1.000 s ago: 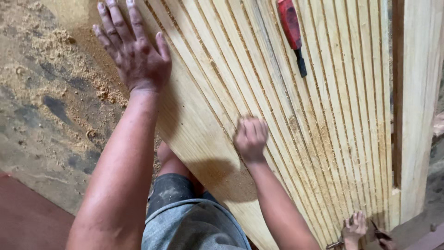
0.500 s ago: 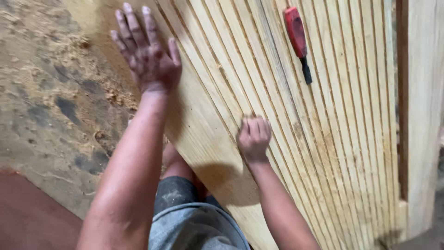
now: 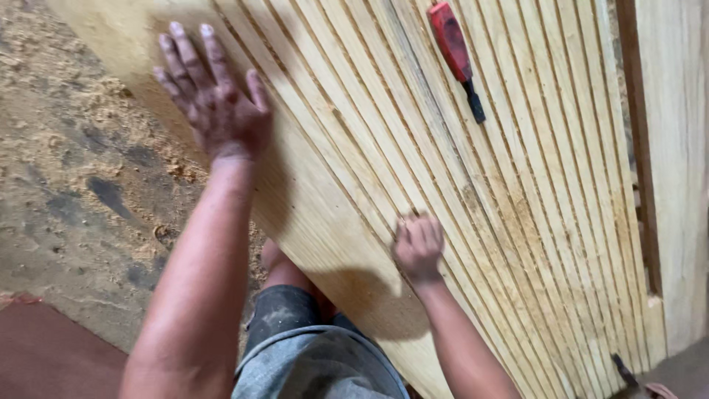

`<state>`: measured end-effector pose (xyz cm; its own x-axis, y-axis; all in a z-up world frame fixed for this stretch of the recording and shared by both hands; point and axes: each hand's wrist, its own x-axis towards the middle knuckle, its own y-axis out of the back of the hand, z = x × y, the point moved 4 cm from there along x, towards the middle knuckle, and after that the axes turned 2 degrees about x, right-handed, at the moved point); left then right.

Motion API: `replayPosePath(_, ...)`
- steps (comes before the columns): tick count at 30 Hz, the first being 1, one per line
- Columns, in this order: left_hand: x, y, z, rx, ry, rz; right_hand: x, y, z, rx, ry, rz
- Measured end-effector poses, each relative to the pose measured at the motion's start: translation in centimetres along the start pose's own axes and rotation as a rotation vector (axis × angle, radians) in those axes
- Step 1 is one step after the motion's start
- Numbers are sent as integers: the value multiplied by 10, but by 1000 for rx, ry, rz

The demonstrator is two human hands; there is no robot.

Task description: The person smooths a large wooden board with vertical grooves using a red-handled chisel and a sanding block. They alternate between scraping the grooves with the chisel and rubbing the surface with the sanding block to remove rough edges and sawdust.

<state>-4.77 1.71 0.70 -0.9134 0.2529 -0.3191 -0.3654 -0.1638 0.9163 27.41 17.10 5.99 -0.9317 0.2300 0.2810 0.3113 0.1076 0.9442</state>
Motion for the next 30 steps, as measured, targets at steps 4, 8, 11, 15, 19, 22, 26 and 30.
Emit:
replayPosePath(4,-7,3,4,-28,45,-92,19,-54,8,116,-118,42)
replayPosePath(8,-6,4,2,-54,93,-143,-18,-49,16,58,-69,31)
replayPosePath(11,-4,-2,3,-38,112,-157,-74,-2,29,28,-158,-28)
replayPosePath(15,-5,0,2,-68,83,-68,-72,-12,26,16,-195,7)
replayPosePath(19,-10,7,6,-126,103,-77,-14,-69,19,31,-208,24)
replayPosePath(22,-10,9,7,-86,127,-167,-16,-52,13,67,-142,41)
replayPosePath(26,1,1,2,-169,97,-112,-56,0,25,105,-151,-3)
replayPosePath(30,8,-28,-13,-189,-1,100,-55,-15,31,145,-193,10)
